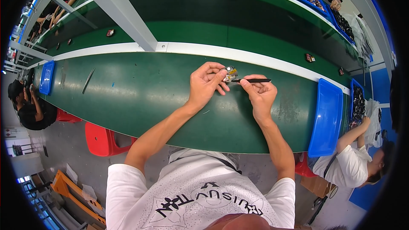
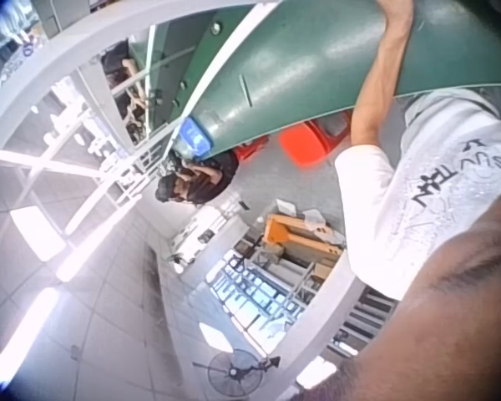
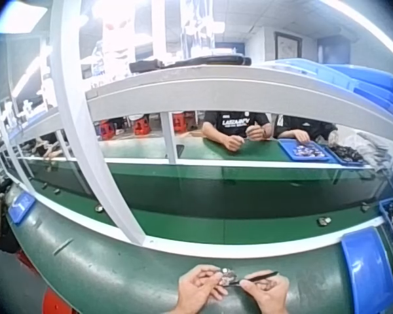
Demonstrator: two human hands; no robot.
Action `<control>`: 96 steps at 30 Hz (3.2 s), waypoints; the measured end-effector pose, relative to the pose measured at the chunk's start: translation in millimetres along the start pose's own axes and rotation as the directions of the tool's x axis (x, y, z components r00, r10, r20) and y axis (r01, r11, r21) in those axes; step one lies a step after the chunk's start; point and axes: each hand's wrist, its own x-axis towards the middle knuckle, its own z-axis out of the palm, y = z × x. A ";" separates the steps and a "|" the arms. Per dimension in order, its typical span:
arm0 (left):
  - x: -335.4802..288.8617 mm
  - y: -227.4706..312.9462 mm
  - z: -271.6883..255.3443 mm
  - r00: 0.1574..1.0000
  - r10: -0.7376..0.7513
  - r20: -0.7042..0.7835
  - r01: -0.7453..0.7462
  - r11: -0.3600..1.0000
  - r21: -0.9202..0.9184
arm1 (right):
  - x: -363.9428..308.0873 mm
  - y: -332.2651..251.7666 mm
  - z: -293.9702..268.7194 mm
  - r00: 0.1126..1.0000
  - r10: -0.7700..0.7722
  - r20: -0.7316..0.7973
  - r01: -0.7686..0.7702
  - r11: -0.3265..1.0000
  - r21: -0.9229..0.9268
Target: Inspecting and assembling small electronic components using tweezers at a factory workbench.
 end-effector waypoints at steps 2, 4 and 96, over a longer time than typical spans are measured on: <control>-0.1 -0.1 -0.5 1.000 0.010 0.004 -0.010 1.000 0.014 | -0.3 0.2 -0.7 1.000 -0.020 -0.003 0.020 1.000 0.002; 0.0 0.9 -1.2 1.000 0.002 0.024 -0.003 0.999 0.048 | 0.0 1.3 -4.0 0.999 -0.051 0.010 0.052 0.997 -0.054; -5.5 2.8 0.3 0.997 0.070 0.024 -0.074 0.981 0.180 | -7.0 -0.5 4.2 0.699 -0.650 0.298 0.699 0.533 -0.477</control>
